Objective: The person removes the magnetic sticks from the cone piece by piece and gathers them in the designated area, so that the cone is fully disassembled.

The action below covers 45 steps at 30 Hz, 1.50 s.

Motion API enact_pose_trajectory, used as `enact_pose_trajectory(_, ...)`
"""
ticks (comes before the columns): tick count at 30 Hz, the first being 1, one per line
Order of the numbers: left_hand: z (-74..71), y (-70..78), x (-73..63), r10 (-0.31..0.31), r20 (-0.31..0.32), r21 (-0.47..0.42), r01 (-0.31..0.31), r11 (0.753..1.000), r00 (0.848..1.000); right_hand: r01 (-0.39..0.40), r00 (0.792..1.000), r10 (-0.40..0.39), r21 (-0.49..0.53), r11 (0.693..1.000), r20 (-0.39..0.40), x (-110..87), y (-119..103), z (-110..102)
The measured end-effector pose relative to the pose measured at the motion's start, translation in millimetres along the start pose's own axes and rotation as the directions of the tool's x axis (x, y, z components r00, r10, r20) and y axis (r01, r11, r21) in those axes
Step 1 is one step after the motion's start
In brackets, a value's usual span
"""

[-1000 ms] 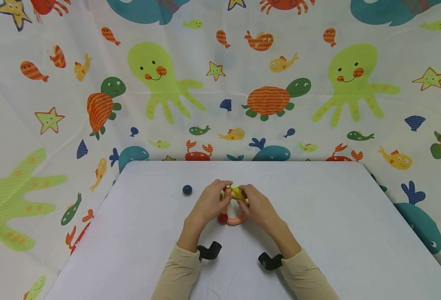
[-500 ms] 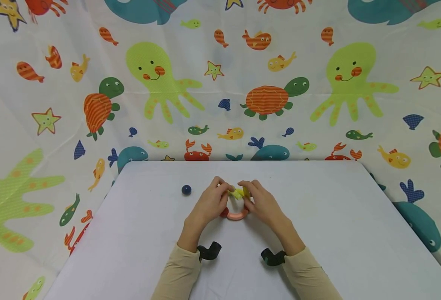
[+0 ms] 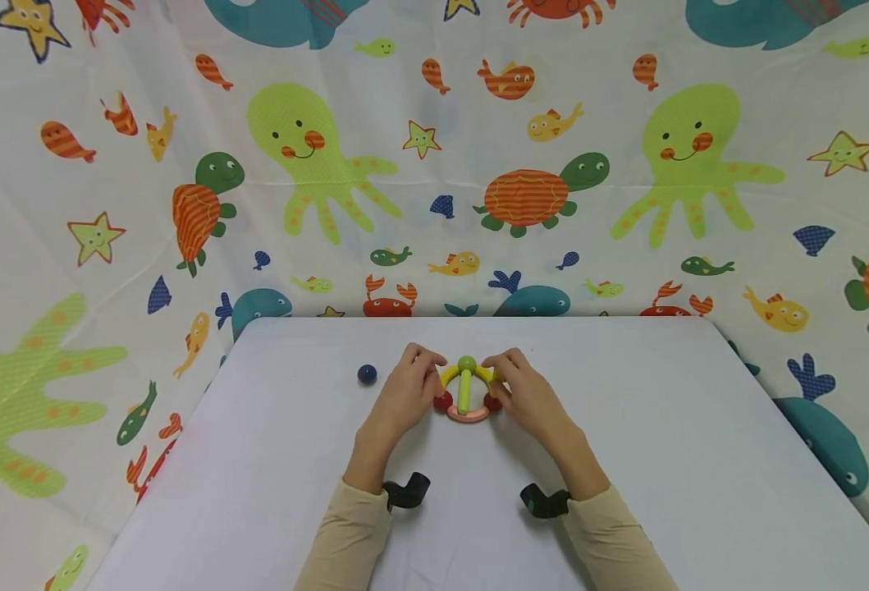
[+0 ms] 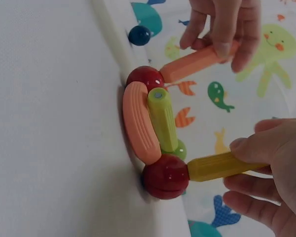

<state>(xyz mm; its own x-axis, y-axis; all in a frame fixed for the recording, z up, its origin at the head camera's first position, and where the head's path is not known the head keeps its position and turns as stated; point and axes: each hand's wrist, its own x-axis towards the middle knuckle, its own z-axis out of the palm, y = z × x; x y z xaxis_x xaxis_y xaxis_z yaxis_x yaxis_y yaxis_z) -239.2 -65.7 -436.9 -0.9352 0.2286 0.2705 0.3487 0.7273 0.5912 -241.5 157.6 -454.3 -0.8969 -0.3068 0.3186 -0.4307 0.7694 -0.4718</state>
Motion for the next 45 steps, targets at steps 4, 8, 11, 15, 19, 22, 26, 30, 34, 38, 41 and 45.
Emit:
enact_pose_trajectory(4, -7.7, -6.3, 0.6, -0.056, -0.009, -0.015, 0.056, 0.998, 0.998, -0.006, 1.0, 0.007, 0.03, 1.0, -0.014, 0.2, 4.6, -4.9)
enact_pose_trajectory(8, -20.3, -13.4, -0.9, -0.097, 0.015, -0.021, 0.098, 0.995, 0.995, -0.049, 0.999, 0.049, 0.041, 0.998, -0.005, 0.6, 8.7, -11.4)
enact_pose_trajectory(11, -30.2, -20.7, -2.7, -0.103, 0.053, -0.015, 0.104, 0.994, 0.993, -0.101, 0.994, 0.1, 0.03, 0.994, 0.035, 0.6, 13.0, -17.7)
enact_pose_trajectory(15, -37.7, -30.1, -4.5, -0.159, 0.132, -0.006, 0.161, 0.987, 0.978, -0.165, 0.977, 0.166, -0.019, 0.986, 0.134, -0.6, 20.8, -26.5)
enact_pose_trajectory(19, -36.0, -35.9, -4.2, -0.242, 0.223, 0.032, 0.241, 0.97, 0.944, -0.193, 0.95, 0.207, -0.08, 0.978, 0.236, -2.2, 28.3, -30.4)
enact_pose_trajectory(22, -30.7, -37.6, -2.8, -0.257, 0.271, 0.075, 0.246, 0.966, 0.928, -0.198, 0.933, 0.219, -0.099, 0.975, 0.285, -2.4, 32.1, -29.5)
enact_pose_trajectory(26, -22.2, -35.2, -0.7, -0.258, 0.299, 0.122, 0.232, 0.965, 0.919, -0.22, 0.919, 0.24, -0.098, 0.971, 0.313, -1.5, 33.6, -26.2)
enact_pose_trajectory(30, -12.7, -35.0, 0.6, -0.274, 0.316, 0.154, 0.236, 0.959, 0.908, -0.237, 0.908, 0.257, -0.1, 0.966, 0.33, 0.1, 33.7, -22.9)
enact_pose_trajectory(34, -5.2, -39.1, 0.7, -0.249, 0.315, 0.179, 0.201, 0.963, 0.916, -0.235, 0.904, 0.257, -0.104, 0.966, 0.343, 1.3, 34.6, -19.5)
enact_pose_trajectory(38, -2.1, -41.9, 0.6, -0.241, 0.32, 0.175, 0.193, 0.965, 0.916, -0.23, 0.904, 0.253, -0.105, 0.967, 0.345, 1.9, 37.1, -15.7)
enact_pose_trajectory(41, -2.0, -42.2, 0.5, -0.253, 0.324, 0.169, 0.207, 0.964, 0.912, -0.221, 0.904, 0.243, -0.102, 0.97, 0.352, 1.6, 39.0, -13.7)
enact_pose_trajectory(45, -2.5, -41.3, 0.2, -0.255, 0.323, 0.166, 0.211, 0.963, 0.911, -0.221, 0.901, 0.239, -0.091, 0.971, 0.361, 1.2, 40.1, -12.4)
